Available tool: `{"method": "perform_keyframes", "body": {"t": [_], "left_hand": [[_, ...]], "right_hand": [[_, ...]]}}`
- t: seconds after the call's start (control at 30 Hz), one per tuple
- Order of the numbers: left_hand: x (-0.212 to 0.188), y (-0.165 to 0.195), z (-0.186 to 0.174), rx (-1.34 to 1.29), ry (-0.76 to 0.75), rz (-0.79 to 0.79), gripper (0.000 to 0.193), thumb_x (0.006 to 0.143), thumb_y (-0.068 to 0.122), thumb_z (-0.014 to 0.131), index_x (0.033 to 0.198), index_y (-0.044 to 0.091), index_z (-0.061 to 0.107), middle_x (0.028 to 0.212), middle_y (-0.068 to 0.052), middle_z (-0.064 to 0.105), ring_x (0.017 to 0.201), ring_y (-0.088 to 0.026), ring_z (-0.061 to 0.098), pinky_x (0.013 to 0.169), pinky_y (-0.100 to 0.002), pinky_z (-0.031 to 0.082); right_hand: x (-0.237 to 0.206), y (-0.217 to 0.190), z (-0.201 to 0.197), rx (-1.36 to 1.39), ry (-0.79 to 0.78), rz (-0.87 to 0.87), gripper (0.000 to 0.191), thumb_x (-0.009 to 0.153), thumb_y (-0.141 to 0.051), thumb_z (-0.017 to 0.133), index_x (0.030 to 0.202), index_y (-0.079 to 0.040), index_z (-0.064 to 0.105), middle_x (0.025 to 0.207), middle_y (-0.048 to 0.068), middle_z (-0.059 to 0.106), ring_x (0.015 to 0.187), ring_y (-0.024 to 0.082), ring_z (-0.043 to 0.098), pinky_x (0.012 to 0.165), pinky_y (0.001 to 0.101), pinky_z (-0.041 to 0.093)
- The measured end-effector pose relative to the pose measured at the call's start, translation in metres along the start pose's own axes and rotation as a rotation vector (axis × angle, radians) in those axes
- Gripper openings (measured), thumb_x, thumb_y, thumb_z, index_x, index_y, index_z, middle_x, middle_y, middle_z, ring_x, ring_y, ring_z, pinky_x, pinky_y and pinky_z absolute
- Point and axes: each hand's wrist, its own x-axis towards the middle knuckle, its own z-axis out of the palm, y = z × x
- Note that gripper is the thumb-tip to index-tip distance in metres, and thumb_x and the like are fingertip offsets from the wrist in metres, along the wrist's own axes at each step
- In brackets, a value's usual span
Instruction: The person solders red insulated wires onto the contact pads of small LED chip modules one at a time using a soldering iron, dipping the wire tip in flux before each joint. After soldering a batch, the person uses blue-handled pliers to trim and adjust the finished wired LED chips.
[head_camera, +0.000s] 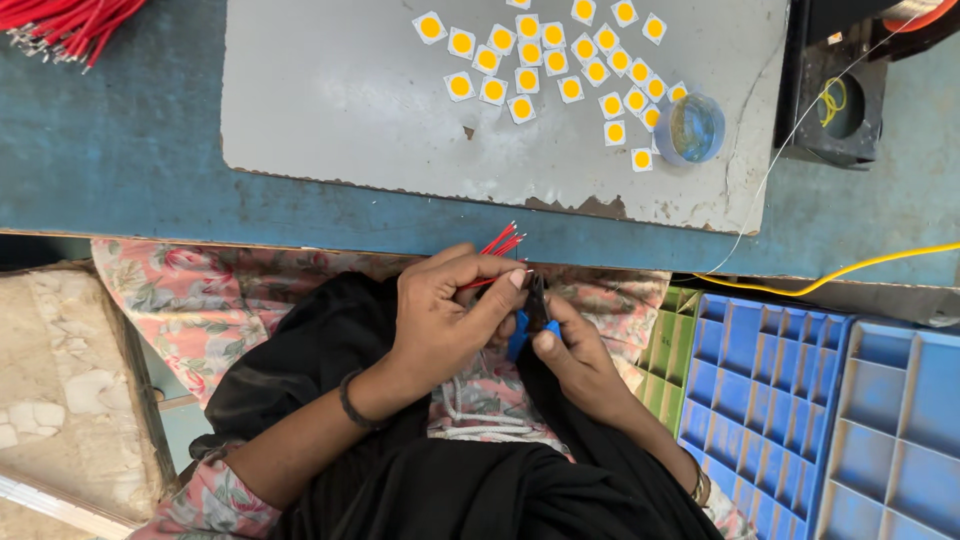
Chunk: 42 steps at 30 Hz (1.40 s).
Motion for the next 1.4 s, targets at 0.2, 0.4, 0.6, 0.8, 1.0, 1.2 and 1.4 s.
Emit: {"method": "perform_keyframes", "body": {"t": [0.2, 0.4, 0.6, 0.8, 1.0, 1.2, 1.4], "left_hand": [[0.002, 0.007, -0.002, 0.252, 0.011, 0.173, 0.011, 0.095, 0.009, 0.073, 0.102, 0.002, 0.077, 0.07, -0.001, 0.061, 0.057, -0.005, 0.065, 0.051, -0.021, 0.048], [0.007, 0.006, 0.0, 0.373, 0.01, 0.223, 0.012, 0.092, 0.01, 0.076, 0.102, 0.003, 0.078, 0.069, -0.002, 0.061, 0.057, -0.007, 0.06, 0.052, -0.023, 0.045], [0.009, 0.004, 0.002, 0.348, -0.002, 0.225, 0.011, 0.093, 0.009, 0.075, 0.102, 0.002, 0.078, 0.072, -0.003, 0.064, 0.06, -0.007, 0.063, 0.054, -0.023, 0.048], [0.01, 0.003, 0.004, 0.299, -0.02, 0.159, 0.012, 0.093, 0.006, 0.073, 0.101, -0.001, 0.078, 0.074, -0.003, 0.067, 0.059, -0.006, 0.065, 0.051, -0.021, 0.048], [0.009, 0.002, 0.005, 0.107, -0.06, 0.055, 0.013, 0.096, 0.003, 0.069, 0.101, -0.007, 0.075, 0.083, -0.005, 0.068, 0.064, -0.008, 0.07, 0.052, -0.02, 0.056], [0.007, -0.001, 0.006, 0.059, -0.059, 0.038, 0.013, 0.097, 0.005, 0.069, 0.1, -0.007, 0.075, 0.084, -0.005, 0.067, 0.065, -0.008, 0.07, 0.052, -0.021, 0.057], [0.006, -0.003, 0.004, 0.11, -0.062, 0.082, 0.012, 0.098, 0.004, 0.068, 0.1, -0.006, 0.075, 0.082, -0.004, 0.067, 0.066, -0.007, 0.07, 0.053, -0.021, 0.058]], "right_hand": [[0.005, -0.004, -0.006, -0.029, -0.027, 0.021, 0.062, 0.105, -0.043, 0.06, 0.146, 0.003, 0.048, 0.122, 0.008, 0.064, 0.115, 0.015, 0.059, 0.103, 0.0335, 0.048], [0.008, -0.009, -0.011, -0.139, -0.026, 0.017, 0.061, 0.104, -0.045, 0.059, 0.143, 0.002, 0.052, 0.125, 0.008, 0.065, 0.119, 0.015, 0.06, 0.106, 0.0329, 0.048], [0.012, -0.012, -0.013, -0.115, -0.004, 0.037, 0.059, 0.103, -0.043, 0.06, 0.141, 0.001, 0.053, 0.121, 0.007, 0.066, 0.115, 0.015, 0.061, 0.104, 0.0321, 0.049], [0.013, -0.017, -0.014, -0.09, -0.034, 0.016, 0.048, 0.104, -0.041, 0.061, 0.128, 0.0, 0.057, 0.108, 0.002, 0.061, 0.102, 0.012, 0.057, 0.094, 0.029, 0.048], [0.014, -0.019, -0.015, -0.127, -0.03, 0.019, 0.042, 0.105, -0.04, 0.061, 0.122, -0.002, 0.059, 0.103, 0.001, 0.061, 0.098, 0.011, 0.056, 0.091, 0.0276, 0.049], [0.014, -0.016, -0.014, -0.123, -0.045, -0.016, 0.04, 0.106, -0.041, 0.059, 0.118, -0.003, 0.06, 0.097, 0.001, 0.061, 0.09, 0.011, 0.058, 0.085, 0.0279, 0.05], [0.012, -0.011, -0.014, -0.152, -0.023, -0.024, 0.039, 0.106, -0.038, 0.059, 0.12, -0.002, 0.061, 0.093, 0.0, 0.061, 0.084, 0.01, 0.057, 0.079, 0.027, 0.05]]}}
